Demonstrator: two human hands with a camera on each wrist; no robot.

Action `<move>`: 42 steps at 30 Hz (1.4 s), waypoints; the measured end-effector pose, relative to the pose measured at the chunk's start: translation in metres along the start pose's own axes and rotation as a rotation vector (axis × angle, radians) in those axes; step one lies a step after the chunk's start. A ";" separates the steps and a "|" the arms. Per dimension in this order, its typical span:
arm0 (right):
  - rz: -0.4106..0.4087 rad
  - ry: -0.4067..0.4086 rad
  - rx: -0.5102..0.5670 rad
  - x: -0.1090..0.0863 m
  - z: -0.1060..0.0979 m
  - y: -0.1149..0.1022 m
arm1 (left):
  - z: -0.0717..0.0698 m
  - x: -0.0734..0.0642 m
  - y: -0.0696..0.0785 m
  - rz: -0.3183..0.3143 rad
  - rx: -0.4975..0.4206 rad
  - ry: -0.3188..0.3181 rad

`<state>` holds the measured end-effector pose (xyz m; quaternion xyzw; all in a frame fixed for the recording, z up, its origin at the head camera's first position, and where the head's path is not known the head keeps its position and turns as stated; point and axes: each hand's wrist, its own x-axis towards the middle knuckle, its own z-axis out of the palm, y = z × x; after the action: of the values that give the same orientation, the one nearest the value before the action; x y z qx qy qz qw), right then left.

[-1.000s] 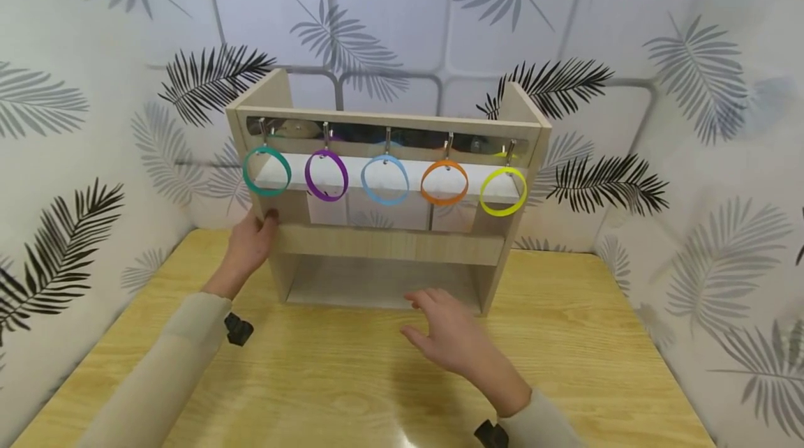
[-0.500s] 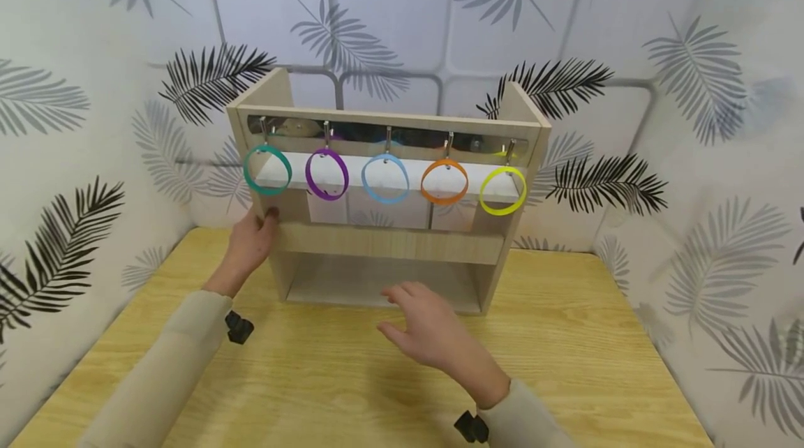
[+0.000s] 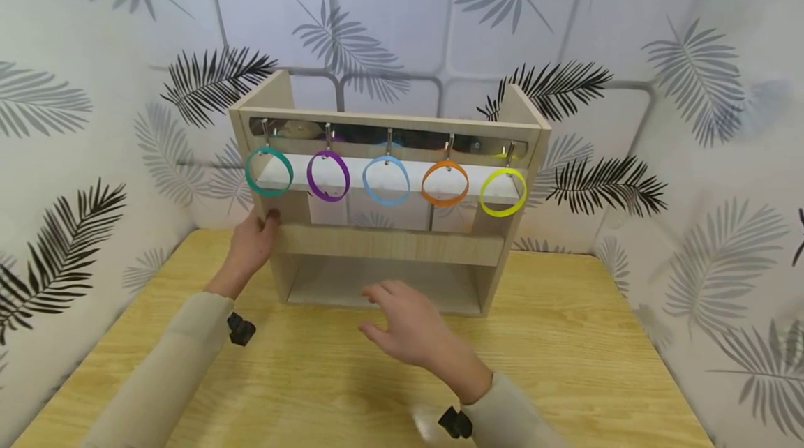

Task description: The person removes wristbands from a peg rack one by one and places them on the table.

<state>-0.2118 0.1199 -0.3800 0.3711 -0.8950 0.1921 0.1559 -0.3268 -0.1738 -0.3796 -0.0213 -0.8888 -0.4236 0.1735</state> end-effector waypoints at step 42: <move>-0.163 0.076 -0.021 0.059 -0.005 -0.028 | 0.002 -0.003 0.002 -0.013 -0.013 0.002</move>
<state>-0.2308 0.0684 -0.3442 0.4336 -0.8572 0.1833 0.2087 -0.3243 -0.1710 -0.3803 -0.0163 -0.8860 -0.4305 0.1716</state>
